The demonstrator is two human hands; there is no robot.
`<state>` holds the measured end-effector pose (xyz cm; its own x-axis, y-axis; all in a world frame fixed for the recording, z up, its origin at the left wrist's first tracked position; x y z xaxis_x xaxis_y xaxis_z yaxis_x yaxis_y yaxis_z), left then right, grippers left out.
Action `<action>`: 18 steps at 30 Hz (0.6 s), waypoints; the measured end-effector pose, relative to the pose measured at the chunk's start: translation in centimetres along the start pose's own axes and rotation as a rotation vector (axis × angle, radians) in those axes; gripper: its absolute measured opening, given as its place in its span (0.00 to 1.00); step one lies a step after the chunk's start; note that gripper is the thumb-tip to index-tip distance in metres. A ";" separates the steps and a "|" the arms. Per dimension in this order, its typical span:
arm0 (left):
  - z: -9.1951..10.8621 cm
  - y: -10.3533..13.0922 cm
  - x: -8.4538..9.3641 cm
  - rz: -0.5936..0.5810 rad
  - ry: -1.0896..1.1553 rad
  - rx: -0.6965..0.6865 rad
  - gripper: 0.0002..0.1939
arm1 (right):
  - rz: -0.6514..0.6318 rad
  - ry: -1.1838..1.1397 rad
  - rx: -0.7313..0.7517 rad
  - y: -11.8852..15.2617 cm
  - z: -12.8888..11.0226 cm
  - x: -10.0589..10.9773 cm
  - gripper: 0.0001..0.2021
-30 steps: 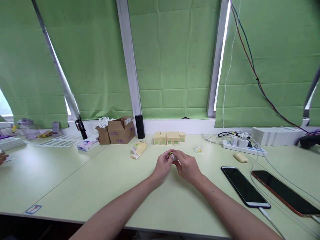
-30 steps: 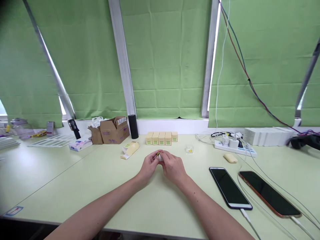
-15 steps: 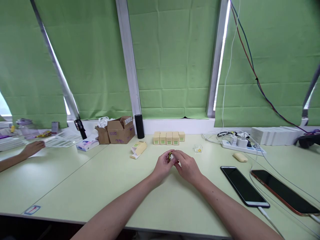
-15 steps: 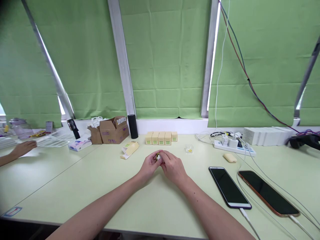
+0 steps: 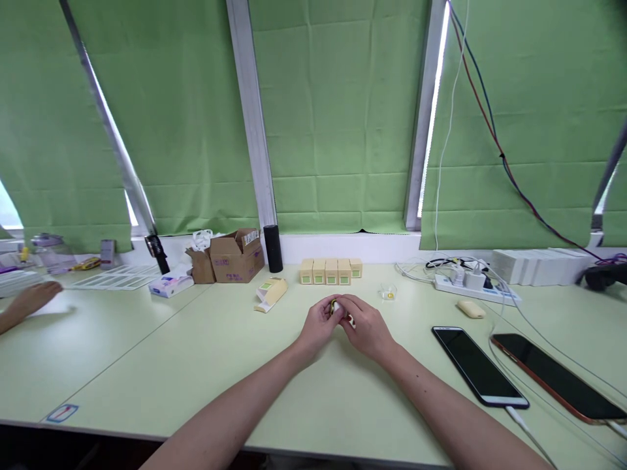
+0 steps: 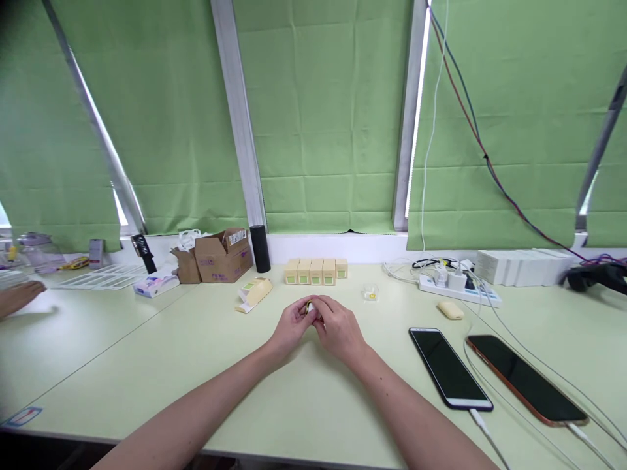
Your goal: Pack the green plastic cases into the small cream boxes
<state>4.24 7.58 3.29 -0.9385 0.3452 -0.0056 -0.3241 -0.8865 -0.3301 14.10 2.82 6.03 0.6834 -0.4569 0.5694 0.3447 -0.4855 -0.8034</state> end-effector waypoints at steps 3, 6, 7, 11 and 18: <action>-0.5 -0.1 -0.2 -0.036 0.071 0.035 0.28 | -0.016 -0.067 -0.059 0.1 0.6 -0.2 0.29; -1.0 -0.2 0.0 -0.036 0.157 0.073 0.32 | -0.007 -0.125 -0.118 0.3 1.5 -0.5 0.29; -1.1 -0.3 0.1 -0.038 0.173 0.083 0.32 | -0.004 -0.140 -0.133 0.3 1.7 -0.5 0.28; -1.1 -0.2 0.2 -0.071 0.192 0.096 0.36 | 0.006 -0.192 -0.197 0.4 2.5 -0.5 0.24; 0.3 0.1 2.2 0.043 -0.207 -0.051 0.26 | 0.131 -0.503 -0.485 0.9 4.9 -0.2 0.19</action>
<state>2.08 8.23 3.50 -0.9575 0.2318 0.1715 -0.2815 -0.8805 -0.3814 17.41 6.19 4.35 0.9542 -0.1914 0.2299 -0.0059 -0.7804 -0.6253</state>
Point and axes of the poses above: each hand's wrist, its own y-axis away from the middle knuckle, its own x-axis out of the back of the hand, z = x × y, the point moved 10 cm from there along -y, towards the middle knuckle, and after that the axes turned 5 degrees about x, right-handed, at the moved point
